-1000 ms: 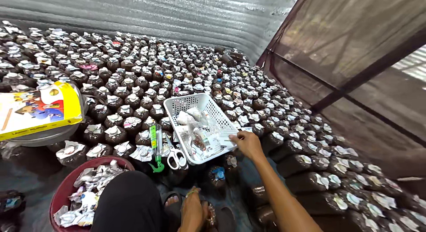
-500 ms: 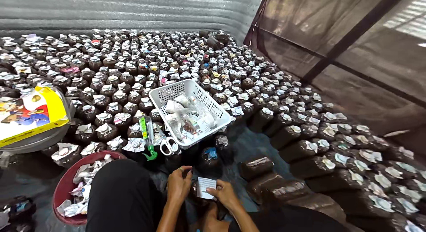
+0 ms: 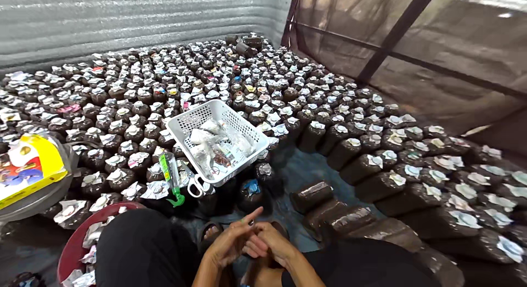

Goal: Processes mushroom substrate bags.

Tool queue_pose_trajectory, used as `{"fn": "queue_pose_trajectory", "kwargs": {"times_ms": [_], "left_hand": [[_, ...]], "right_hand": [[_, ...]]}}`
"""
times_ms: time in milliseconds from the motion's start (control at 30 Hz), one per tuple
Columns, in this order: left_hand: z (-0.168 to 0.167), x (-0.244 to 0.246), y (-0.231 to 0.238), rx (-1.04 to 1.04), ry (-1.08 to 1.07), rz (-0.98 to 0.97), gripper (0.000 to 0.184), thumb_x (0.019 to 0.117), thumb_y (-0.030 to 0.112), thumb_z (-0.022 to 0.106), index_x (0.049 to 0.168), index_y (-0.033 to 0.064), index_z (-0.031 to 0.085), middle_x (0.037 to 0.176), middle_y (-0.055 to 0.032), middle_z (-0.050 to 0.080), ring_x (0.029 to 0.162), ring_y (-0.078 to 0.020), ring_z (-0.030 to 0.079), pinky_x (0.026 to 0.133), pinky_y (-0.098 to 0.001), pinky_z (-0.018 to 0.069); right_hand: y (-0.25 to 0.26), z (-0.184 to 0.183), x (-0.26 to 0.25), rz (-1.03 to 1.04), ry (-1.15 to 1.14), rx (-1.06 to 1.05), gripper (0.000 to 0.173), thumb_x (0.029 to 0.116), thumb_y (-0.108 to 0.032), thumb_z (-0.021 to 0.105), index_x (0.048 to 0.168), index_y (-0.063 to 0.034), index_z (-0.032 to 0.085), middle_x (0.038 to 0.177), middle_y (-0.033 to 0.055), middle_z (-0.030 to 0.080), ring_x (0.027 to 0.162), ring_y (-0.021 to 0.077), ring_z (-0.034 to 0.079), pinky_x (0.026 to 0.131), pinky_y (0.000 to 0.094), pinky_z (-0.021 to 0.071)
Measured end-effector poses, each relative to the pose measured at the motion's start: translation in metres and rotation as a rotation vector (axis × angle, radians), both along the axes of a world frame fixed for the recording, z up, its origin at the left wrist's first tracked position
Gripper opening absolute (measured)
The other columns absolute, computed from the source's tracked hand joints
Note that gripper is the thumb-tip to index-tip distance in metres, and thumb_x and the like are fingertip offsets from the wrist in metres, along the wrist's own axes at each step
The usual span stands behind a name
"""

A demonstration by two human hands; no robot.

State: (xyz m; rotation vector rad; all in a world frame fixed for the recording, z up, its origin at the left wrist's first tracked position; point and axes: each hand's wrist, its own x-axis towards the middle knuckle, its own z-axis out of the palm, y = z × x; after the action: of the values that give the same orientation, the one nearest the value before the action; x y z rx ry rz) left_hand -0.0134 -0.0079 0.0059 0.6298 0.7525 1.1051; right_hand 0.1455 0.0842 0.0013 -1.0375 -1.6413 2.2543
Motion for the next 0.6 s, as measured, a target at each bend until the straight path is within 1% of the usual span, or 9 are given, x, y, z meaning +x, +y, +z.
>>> {"fn": "queue_pose_trajectory", "kwargs": {"times_ms": [33,133,267,300,333,367,433,500,600], "left_hand": [[-0.005,0.0,-0.001,0.016,-0.051,-0.033,0.071,0.104,0.046,0.048,0.165,0.0206,0.022,0.099,-0.0121,0.076,0.079,-0.0201,0.075,0.074,-0.0339,0.0627],[-0.014,0.0,-0.002,0.005,-0.078,-0.018,0.068,0.1037,0.049,0.05,0.162,0.02,0.032,0.105,-0.01,0.074,0.074,-0.0159,0.072,0.072,-0.0317,0.0617],[-0.017,-0.005,-0.005,0.069,-0.163,-0.007,0.058,0.1032,0.047,0.054,0.154,0.0192,0.049,0.121,-0.0069,0.07,0.071,-0.008,0.066,0.065,-0.0239,0.0576],[-0.015,-0.008,-0.008,0.079,-0.183,0.066,0.048,0.1023,0.044,0.056,0.142,0.0171,0.063,0.108,-0.0044,0.074,0.065,-0.0048,0.063,0.061,-0.021,0.0549],[-0.014,-0.01,-0.009,0.082,-0.194,0.163,0.037,0.1006,0.04,0.058,0.123,0.0159,0.075,0.082,0.001,0.072,0.057,-0.0025,0.059,0.057,-0.0193,0.0518],[-0.015,-0.014,-0.009,0.093,-0.214,0.23,0.028,0.1003,0.035,0.059,0.109,0.0149,0.077,0.07,0.0047,0.066,0.055,-0.0014,0.058,0.058,-0.0184,0.0518],[-0.019,-0.017,-0.007,0.047,-0.229,0.328,0.022,0.0981,0.026,0.06,0.096,0.0115,0.076,0.074,0.0024,0.067,0.061,-0.003,0.06,0.064,-0.0188,0.0546],[-0.027,-0.014,-0.004,-0.009,-0.13,0.368,0.021,0.0986,0.024,0.057,0.096,0.0106,0.074,0.077,0.0014,0.068,0.07,-0.0063,0.063,0.076,-0.0246,0.056],[-0.031,-0.008,-0.004,-0.043,0.15,0.383,0.023,0.1008,0.015,0.053,0.103,0.0042,0.073,0.09,-0.0042,0.072,0.082,-0.0116,0.068,0.08,-0.0301,0.058]], "right_hand": [[-0.002,0.0,-0.001,0.017,0.044,-0.102,0.017,0.0941,-0.006,0.05,0.1,-0.008,0.066,0.075,-0.0032,0.066,0.065,0.0063,0.062,0.063,0.0278,0.0549],[0.001,-0.002,0.001,-0.013,0.07,-0.19,0.015,0.0995,-0.006,0.057,0.11,-0.0032,0.068,0.09,0.0033,0.072,0.081,0.0114,0.07,0.075,0.031,0.0607],[0.003,0.003,0.004,-0.063,0.214,-0.29,0.022,0.0993,-0.011,0.05,0.11,-0.0013,0.067,0.097,0.0081,0.073,0.089,0.0174,0.071,0.082,0.0377,0.0608],[0.007,0.006,0.007,-0.114,0.286,-0.332,0.025,0.097,-0.014,0.048,0.107,-0.002,0.068,0.102,0.0093,0.073,0.096,0.0196,0.07,0.086,0.0399,0.0586],[0.014,0.008,0.01,-0.158,0.365,-0.37,0.025,0.0944,-0.019,0.048,0.098,-0.0058,0.069,0.1,0.0085,0.073,0.097,0.0203,0.068,0.086,0.04,0.0567],[0.021,0.009,0.014,-0.154,0.447,-0.41,0.025,0.0929,-0.025,0.049,0.089,-0.0112,0.07,0.093,0.0049,0.071,0.093,0.0187,0.068,0.084,0.0375,0.0561],[0.03,0.009,0.021,-0.039,0.544,-0.44,0.019,0.0957,-0.026,0.05,0.089,-0.0167,0.065,0.082,-0.0017,0.063,0.078,0.0113,0.063,0.072,0.0283,0.0536],[0.029,0.009,0.023,0.056,0.487,-0.37,0.016,0.0955,-0.018,0.054,0.101,-0.0131,0.068,0.079,-0.0008,0.065,0.064,0.0059,0.059,0.059,0.0222,0.0499],[0.02,0.003,0.02,0.115,0.345,-0.241,0.022,0.0983,-0.008,0.055,0.115,-0.0057,0.068,0.093,0.0053,0.074,0.057,0.0012,0.054,0.051,0.0179,0.0443]]}}
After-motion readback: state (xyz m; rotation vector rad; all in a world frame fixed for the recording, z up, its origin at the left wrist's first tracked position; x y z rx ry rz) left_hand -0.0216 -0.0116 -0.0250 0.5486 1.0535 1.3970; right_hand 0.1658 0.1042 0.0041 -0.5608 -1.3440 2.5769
